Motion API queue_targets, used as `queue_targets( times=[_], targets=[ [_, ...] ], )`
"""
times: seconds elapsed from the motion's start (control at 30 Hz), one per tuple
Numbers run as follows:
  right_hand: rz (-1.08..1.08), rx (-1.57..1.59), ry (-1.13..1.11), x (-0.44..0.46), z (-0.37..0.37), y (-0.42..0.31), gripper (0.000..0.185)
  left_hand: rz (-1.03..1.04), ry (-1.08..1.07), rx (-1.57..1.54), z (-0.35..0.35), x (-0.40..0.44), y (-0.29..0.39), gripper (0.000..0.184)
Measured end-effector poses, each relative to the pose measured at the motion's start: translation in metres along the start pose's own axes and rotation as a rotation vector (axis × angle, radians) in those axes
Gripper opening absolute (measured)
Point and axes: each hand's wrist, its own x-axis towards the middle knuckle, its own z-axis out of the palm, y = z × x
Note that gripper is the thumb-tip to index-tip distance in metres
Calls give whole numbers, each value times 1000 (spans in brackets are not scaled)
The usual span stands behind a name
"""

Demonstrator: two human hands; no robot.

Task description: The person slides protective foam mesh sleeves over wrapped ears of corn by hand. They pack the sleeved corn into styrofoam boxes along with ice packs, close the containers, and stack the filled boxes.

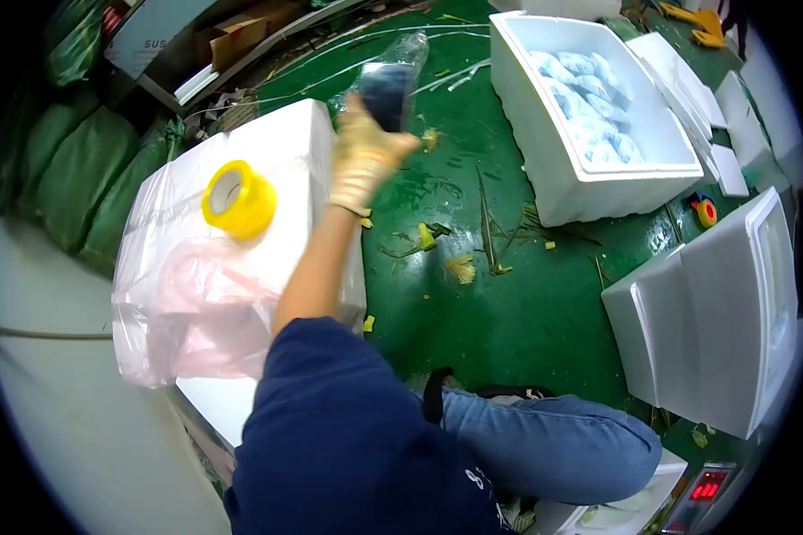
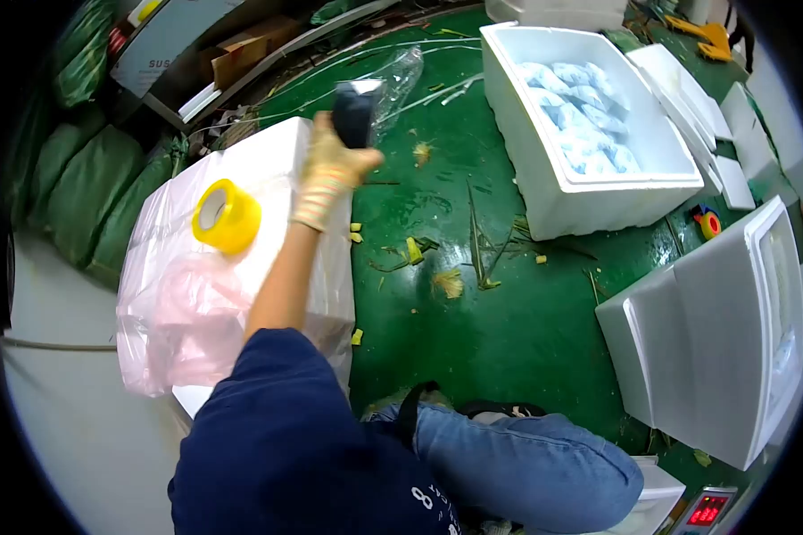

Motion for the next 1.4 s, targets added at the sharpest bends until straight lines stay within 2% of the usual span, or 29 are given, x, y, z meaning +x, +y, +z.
queue_targets(
  times=[0.13, 0.17, 0.2, 0.27, 0.33, 0.37, 0.4, 0.43, 0.47, 0.5, 0.53, 0.57, 0.63, 0.7, 0.73, 0.77, 0.8, 0.83, 0.87, 0.9, 0.97, 1.03, 1.1, 1.17, 1.2, 1.23, 1.3, 1.33, 1.4],
  targets=[
    [-84, 63, -101, 29, 14, -27, 35, -319, 241, 207, -43, 88, -87, 106],
    [-137, 98, -95, 38, 18, -25, 33, -401, 192, 180, -47, 103, -107, 104],
    [-206, 64, -99, 37, 17, -41, 30, -363, 195, 206, -42, 119, -134, 101],
    [-237, 48, -60, 30, 10, -54, 29, -440, 284, 220, -43, 110, -138, 93],
    [-223, 40, -47, 26, -3, -51, 27, -473, 177, 228, -48, 109, -152, 95],
    [-183, 39, -11, 21, -8, -51, 24, -466, 179, 279, -45, 109, -164, 78],
    [-132, 65, 20, 16, -13, -48, 23, -421, 52, 329, -42, 111, -175, 60],
    [-78, 96, 60, 11, -18, -43, 23, -361, 98, 393, -27, 125, -205, 50],
    [-97, 35, 65, 8, -27, -37, 23, -331, 133, 371, -23, 129, -212, 41],
    [-80, -61, 146, -2, -30, -61, 23, -162, 201, -54, -14, 129, -227, 40],
    [-89, -32, 191, 0, -34, -53, 23, -173, 193, -213, 4, 152, -255, 46],
    [-96, 0, 231, 4, -35, -41, 24, -210, 140, -135, -9, 138, -223, 44],
    [-51, 41, 289, 10, -42, -40, 29, -241, 336, 29, -16, 94, -140, 37],
    [127, -8, 270, 17, -47, -56, 35, 241, -11, -616, 23, 76, -109, 35],
    [-67, 137, 281, 44, -40, -15, 19, 237, -277, -649, 19, 38, -60, 37],
    [-260, 278, 293, 68, -20, 23, 7, 273, -368, -772, 21, -9, -8, 42],
    [-283, 288, 282, 60, -5, 8, 7, 447, -453, -636, 30, -39, 23, 53],
    [-299, 290, 291, 50, -2, -22, 7, 484, -703, -889, 39, -74, 56, 65],
    [-378, 122, 301, 41, 0, -30, 4, 442, -928, -929, 17, -118, 96, 74],
    [-449, -48, 307, 33, 3, -26, 3, 559, -1052, -1057, 6, -152, 123, 76],
    [-476, -45, 328, 18, 21, 6, 5, 672, -1219, -1032, -18, -202, 158, 79],
    [-257, 107, 292, -5, 38, 43, 10, 670, -1341, -1041, -46, -245, 177, 80],
    [-294, -60, 460, -4, 48, 80, 17, 748, -1379, -1018, -63, -267, 184, 78],
    [-275, 87, 495, 4, 28, 58, 19, 852, -1258, -957, -75, -281, 183, 74],
    [-292, 180, 554, 7, 25, 47, 20, 757, -1283, -1035, -76, -283, 178, 66],
    [-323, 203, 464, 14, 29, 54, 25, 709, -1265, -1080, -79, -284, 170, 64],
    [-473, -36, 462, 27, 54, 64, 43, 477, -1320, -1155, -83, -277, 154, 63],
    [-454, -155, 401, 27, 66, 62, 52, 430, -1332, -1237, -89, -282, 153, 64],
    [-447, -381, 297, 17, 75, 42, 71, 511, -1268, -1205, -90, -292, 167, 62]
  ],
)
